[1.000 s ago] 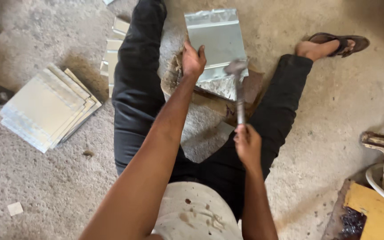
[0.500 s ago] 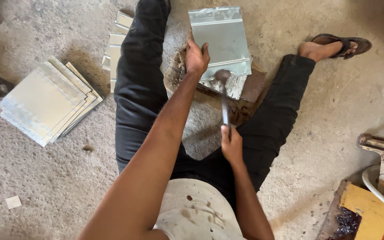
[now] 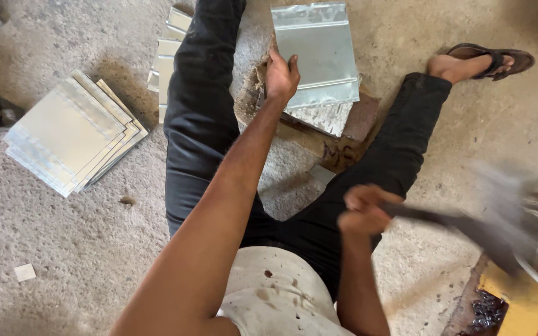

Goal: The person sits on the floor and repeatedly hammers a rectangular metal sheet placed on a wooden block. They adjust the sheet's position and orientation multiple times while striking it with a hammer.

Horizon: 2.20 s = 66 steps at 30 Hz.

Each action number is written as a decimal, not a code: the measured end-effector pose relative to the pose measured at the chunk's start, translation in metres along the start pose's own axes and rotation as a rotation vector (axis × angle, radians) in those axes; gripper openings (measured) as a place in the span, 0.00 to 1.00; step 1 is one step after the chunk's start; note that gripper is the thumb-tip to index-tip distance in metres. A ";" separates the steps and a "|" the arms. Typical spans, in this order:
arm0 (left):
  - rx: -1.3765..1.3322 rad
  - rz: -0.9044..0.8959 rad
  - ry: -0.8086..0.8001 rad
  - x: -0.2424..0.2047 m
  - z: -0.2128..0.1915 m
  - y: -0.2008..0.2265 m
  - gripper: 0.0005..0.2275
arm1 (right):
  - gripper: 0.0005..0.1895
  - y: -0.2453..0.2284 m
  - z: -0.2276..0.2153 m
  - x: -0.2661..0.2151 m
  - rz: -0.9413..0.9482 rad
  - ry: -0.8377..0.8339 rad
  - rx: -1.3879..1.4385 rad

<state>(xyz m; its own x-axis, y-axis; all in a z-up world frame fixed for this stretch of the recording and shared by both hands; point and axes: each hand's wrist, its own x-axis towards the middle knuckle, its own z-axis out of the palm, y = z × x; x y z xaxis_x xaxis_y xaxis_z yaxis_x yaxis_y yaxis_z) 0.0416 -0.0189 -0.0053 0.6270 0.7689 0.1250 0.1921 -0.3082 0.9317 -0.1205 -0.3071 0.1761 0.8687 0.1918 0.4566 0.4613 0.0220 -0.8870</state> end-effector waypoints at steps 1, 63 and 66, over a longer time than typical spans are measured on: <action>-0.024 -0.052 -0.039 -0.001 -0.001 -0.002 0.22 | 0.20 0.014 0.009 -0.013 0.088 -0.126 -0.173; -0.119 0.126 -0.042 -0.008 -0.105 0.036 0.21 | 0.24 0.100 -0.017 -0.019 1.215 0.157 0.344; 0.157 -0.016 -0.398 0.010 -0.129 0.067 0.21 | 0.25 0.109 -0.021 -0.022 1.198 0.207 0.482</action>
<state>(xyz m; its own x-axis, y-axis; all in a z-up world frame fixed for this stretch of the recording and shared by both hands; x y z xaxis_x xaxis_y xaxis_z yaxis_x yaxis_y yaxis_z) -0.0365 0.0404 0.1022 0.8595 0.5076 -0.0593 0.2979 -0.4033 0.8652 -0.0856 -0.3297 0.0704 0.7233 0.1848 -0.6653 -0.6862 0.2995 -0.6629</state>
